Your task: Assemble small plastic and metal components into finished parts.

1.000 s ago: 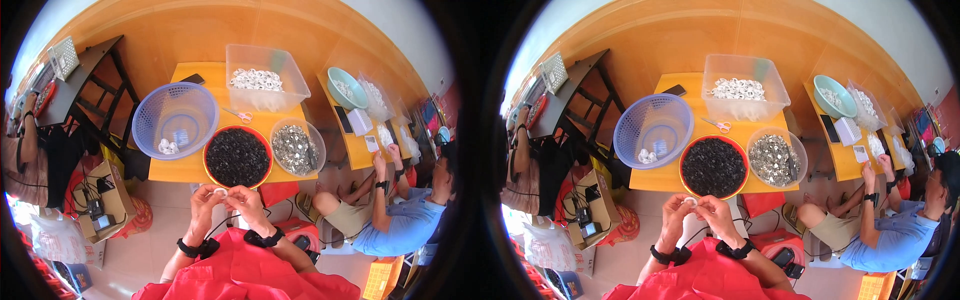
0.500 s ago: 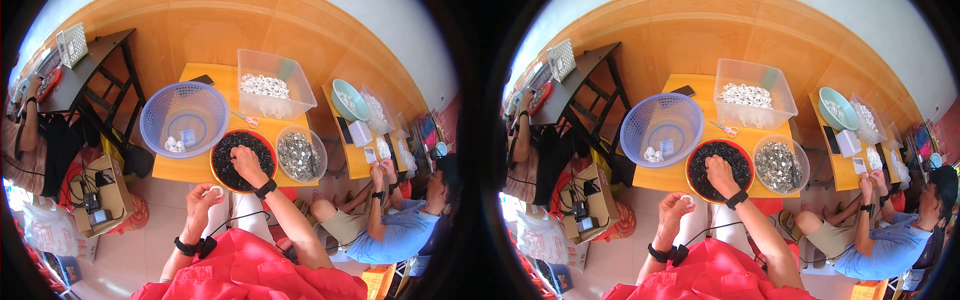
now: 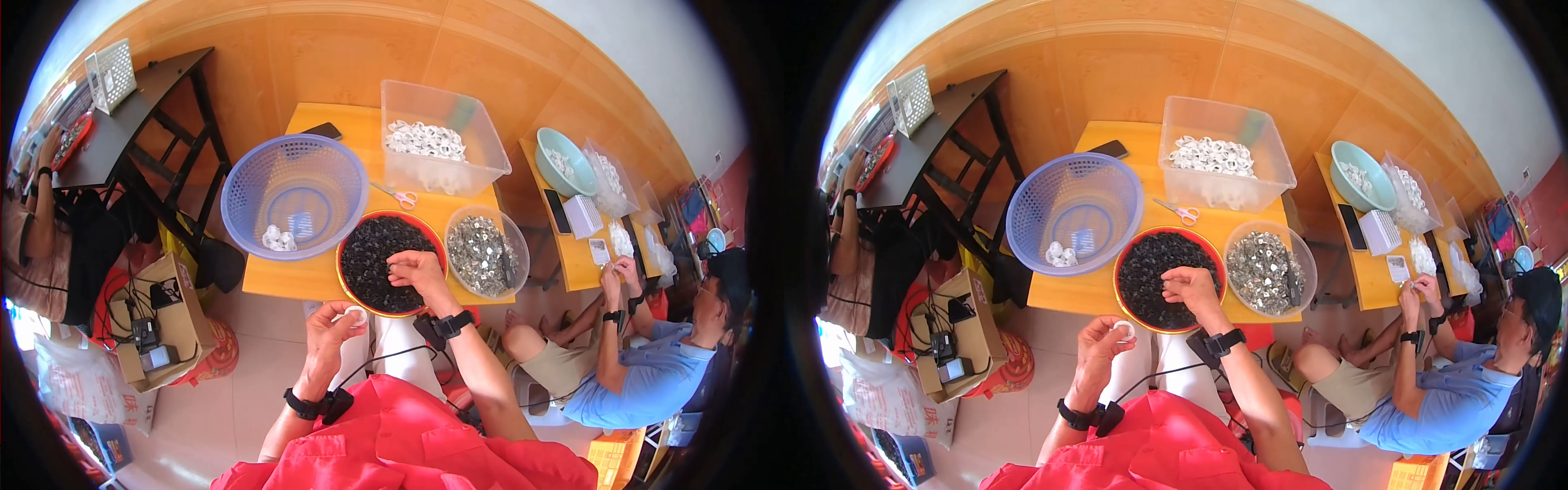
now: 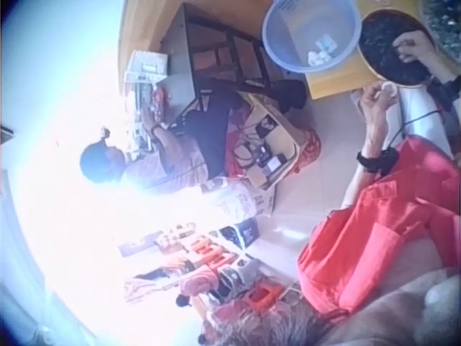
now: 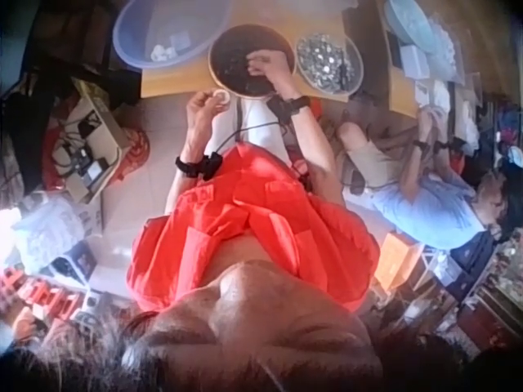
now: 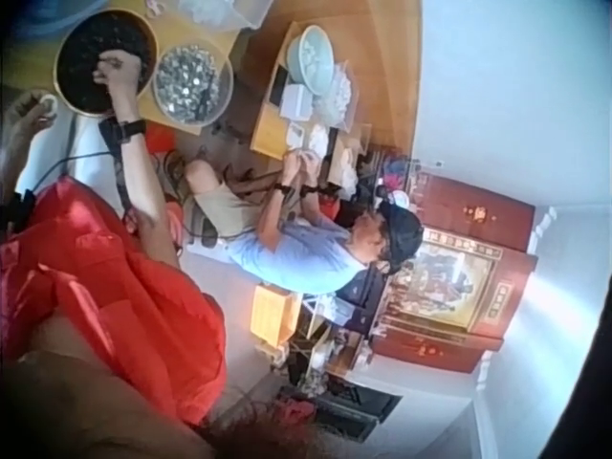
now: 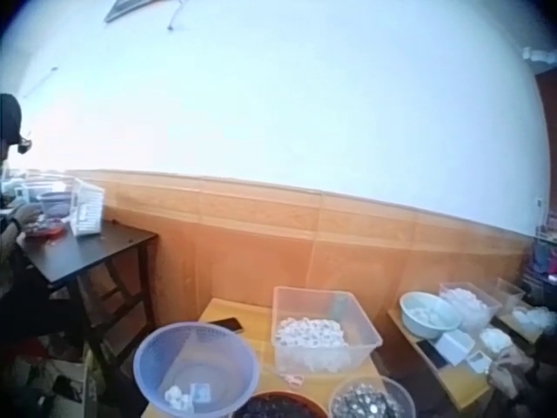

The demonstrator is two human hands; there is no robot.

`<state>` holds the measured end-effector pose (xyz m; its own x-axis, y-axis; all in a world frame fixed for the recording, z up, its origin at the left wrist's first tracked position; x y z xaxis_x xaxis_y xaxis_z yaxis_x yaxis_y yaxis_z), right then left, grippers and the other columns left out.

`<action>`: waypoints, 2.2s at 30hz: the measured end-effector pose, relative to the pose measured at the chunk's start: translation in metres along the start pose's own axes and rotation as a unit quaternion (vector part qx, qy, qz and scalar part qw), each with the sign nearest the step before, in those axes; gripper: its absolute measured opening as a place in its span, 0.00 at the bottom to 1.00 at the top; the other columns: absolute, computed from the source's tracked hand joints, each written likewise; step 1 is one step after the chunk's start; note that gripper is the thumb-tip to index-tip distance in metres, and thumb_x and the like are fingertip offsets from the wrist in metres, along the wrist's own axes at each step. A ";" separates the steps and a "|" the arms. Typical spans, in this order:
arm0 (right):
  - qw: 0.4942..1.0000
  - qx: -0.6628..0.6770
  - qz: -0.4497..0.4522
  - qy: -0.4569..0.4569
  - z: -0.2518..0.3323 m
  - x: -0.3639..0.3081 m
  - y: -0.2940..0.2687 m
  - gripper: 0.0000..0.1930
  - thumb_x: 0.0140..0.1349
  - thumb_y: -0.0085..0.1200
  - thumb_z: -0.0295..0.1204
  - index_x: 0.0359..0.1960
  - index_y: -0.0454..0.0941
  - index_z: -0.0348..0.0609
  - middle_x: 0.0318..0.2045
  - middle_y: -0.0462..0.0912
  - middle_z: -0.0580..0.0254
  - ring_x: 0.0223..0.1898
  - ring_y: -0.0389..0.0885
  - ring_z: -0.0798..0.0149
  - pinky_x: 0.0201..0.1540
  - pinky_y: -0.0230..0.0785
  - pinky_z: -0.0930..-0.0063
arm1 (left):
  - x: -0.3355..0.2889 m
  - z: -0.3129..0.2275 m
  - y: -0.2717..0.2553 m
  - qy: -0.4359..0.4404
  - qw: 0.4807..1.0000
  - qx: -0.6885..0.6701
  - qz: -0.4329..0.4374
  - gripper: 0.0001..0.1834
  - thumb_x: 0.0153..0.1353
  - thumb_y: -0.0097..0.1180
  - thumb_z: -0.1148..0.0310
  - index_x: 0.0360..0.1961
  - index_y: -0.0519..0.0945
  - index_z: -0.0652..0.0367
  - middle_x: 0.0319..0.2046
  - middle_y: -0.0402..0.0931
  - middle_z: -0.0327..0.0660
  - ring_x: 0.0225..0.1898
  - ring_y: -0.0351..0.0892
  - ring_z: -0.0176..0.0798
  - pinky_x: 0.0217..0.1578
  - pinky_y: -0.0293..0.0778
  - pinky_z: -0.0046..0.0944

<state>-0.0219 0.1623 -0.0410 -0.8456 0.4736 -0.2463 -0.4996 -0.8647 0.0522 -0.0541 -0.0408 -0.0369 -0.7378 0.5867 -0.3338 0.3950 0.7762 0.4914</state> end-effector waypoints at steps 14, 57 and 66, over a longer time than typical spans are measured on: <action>0.966 0.239 0.070 0.068 -0.001 -0.023 0.005 0.09 0.57 0.54 0.24 0.39 0.77 0.35 0.31 0.80 0.58 0.30 0.81 0.68 0.35 0.78 0.77 | 0.002 0.001 0.009 0.002 1.000 0.021 0.010 0.05 0.56 0.54 0.75 0.35 0.77 0.63 0.30 0.78 0.40 0.29 0.79 0.34 0.31 0.77 0.29; 0.969 0.235 0.071 0.011 0.023 -0.088 0.021 0.07 0.56 0.55 0.22 0.37 0.77 0.34 0.33 0.81 0.57 0.33 0.82 0.66 0.40 0.77 0.76 | -0.013 -0.005 0.034 0.003 0.994 0.064 0.086 0.13 0.55 0.57 0.76 0.43 0.77 0.62 0.31 0.78 0.37 0.27 0.77 0.28 0.30 0.72 0.26; 0.979 0.183 0.083 0.022 0.023 -0.093 0.028 0.07 0.56 0.54 0.22 0.37 0.76 0.34 0.33 0.80 0.59 0.34 0.81 0.68 0.40 0.76 0.76 | -0.012 -0.005 0.034 0.010 0.993 0.070 0.093 0.11 0.54 0.58 0.76 0.40 0.78 0.62 0.30 0.80 0.39 0.27 0.77 0.28 0.29 0.72 0.26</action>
<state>0.0382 0.0981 0.0052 -0.9163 0.3165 -0.2453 -0.3959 -0.8078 0.4368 -0.0347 -0.0224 -0.0119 -0.6556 0.7190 -0.2306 0.5961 0.6803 0.4264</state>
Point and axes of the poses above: each hand's wrist, its own x-axis towards the middle knuckle, its own y-axis out of the palm, z = x × y, the point moved 8 cm from there along x, towards the middle knuckle
